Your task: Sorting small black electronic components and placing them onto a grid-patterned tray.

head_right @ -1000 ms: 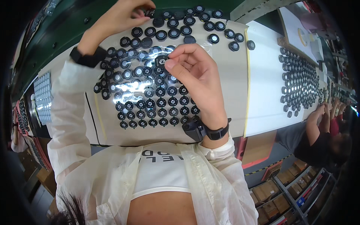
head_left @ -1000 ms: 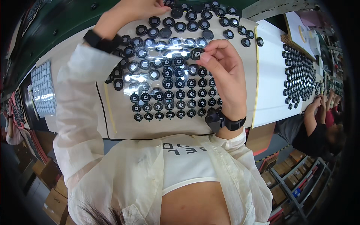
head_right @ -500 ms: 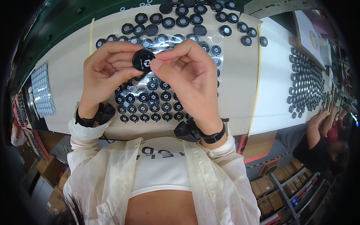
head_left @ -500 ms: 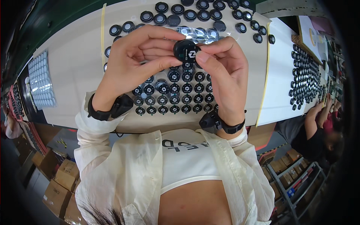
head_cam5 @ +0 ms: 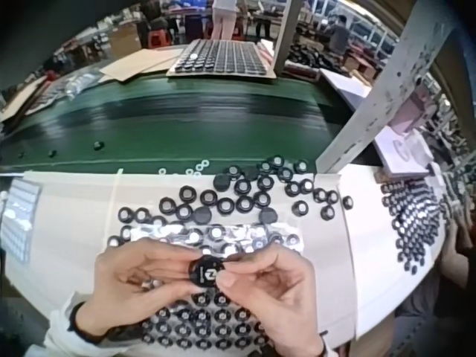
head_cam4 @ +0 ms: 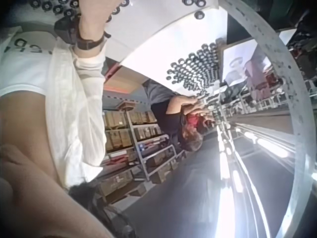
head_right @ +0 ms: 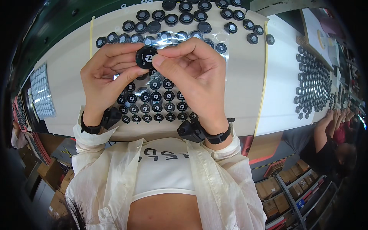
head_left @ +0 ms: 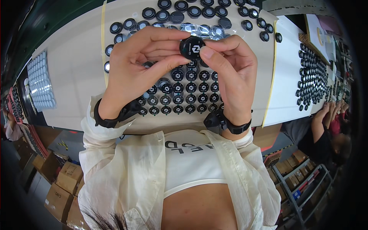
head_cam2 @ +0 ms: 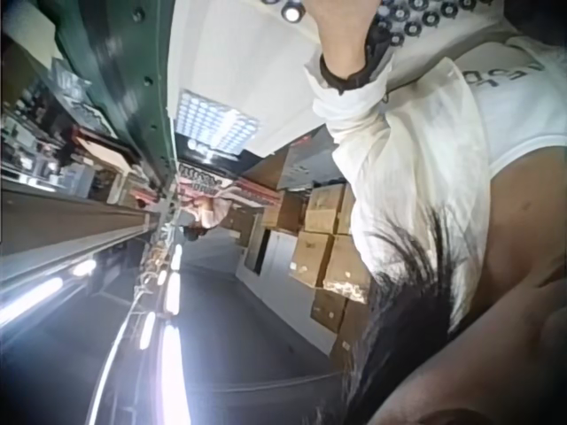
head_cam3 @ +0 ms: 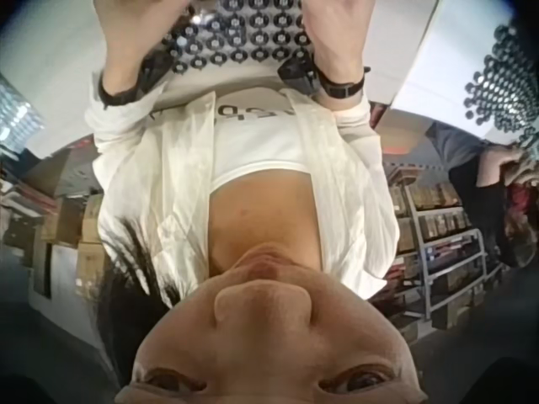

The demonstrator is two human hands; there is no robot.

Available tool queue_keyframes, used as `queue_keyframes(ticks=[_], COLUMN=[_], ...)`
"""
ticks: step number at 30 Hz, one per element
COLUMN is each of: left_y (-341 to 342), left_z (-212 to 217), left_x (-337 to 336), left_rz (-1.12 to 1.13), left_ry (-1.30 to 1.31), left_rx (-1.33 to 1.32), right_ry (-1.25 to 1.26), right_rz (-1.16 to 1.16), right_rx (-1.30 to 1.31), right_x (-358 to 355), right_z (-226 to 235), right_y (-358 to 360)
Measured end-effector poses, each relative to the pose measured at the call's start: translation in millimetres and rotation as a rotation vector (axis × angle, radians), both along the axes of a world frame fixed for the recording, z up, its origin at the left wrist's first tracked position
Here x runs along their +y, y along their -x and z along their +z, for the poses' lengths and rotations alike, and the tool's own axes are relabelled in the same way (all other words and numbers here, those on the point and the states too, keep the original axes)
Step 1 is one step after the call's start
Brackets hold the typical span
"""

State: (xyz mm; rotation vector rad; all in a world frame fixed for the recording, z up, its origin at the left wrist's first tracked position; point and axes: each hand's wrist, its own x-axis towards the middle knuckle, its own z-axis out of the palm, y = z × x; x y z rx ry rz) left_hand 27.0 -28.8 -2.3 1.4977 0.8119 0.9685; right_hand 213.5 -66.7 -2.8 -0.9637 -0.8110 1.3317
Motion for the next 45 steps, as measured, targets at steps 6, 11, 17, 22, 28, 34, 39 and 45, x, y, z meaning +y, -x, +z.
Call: queue_keyframes(ticks=[6, 11, 17, 22, 28, 34, 39, 45], left_y=[2.5, -1.5, -4.9, -2.6, -2.0, 13.6, 32.1, -54.3], left_z=[0.3, -2.1, -9.6, -9.9, -1.7, -8.6, -27.3, -3.4], left_x=[-0.2, -3.7, -4.0, 5.8, 52.8, 195.4, 223.4, 151.3], left_rz=[-0.023, 0.040, 0.127, 0.041, -0.093, 0.126, 0.147, -0.084], left_ry=[0.001, -0.112, -0.119, -0.110, -0.292, -0.780, -0.694, -0.643], left_rx=[0.050, 0.124, 0.114, 0.192, 0.443, 1.091, 1.217, 0.975], right_ry=[-0.004, 0.027, 0.078, 0.048, -0.019, 0.006, 0.063, 0.086], right_rz=[0.028, 0.011, -0.024, -0.049, -0.105, -0.125, -0.002, -0.007], right_rx=[-0.015, -0.103, -0.234, -0.370, -0.490, -0.479, -0.552, -0.785], right_x=[1.2, 1.0, 2.6, 7.3, 12.2, 7.3, 0.8, -3.1], right_z=[1.7, 1.0, 3.4, -8.1, -17.3, -13.0, 0.1, -4.4], right_y=[-1.2, -2.5, -0.3, 2.1, 0.4, -19.3, -40.9, -77.0])
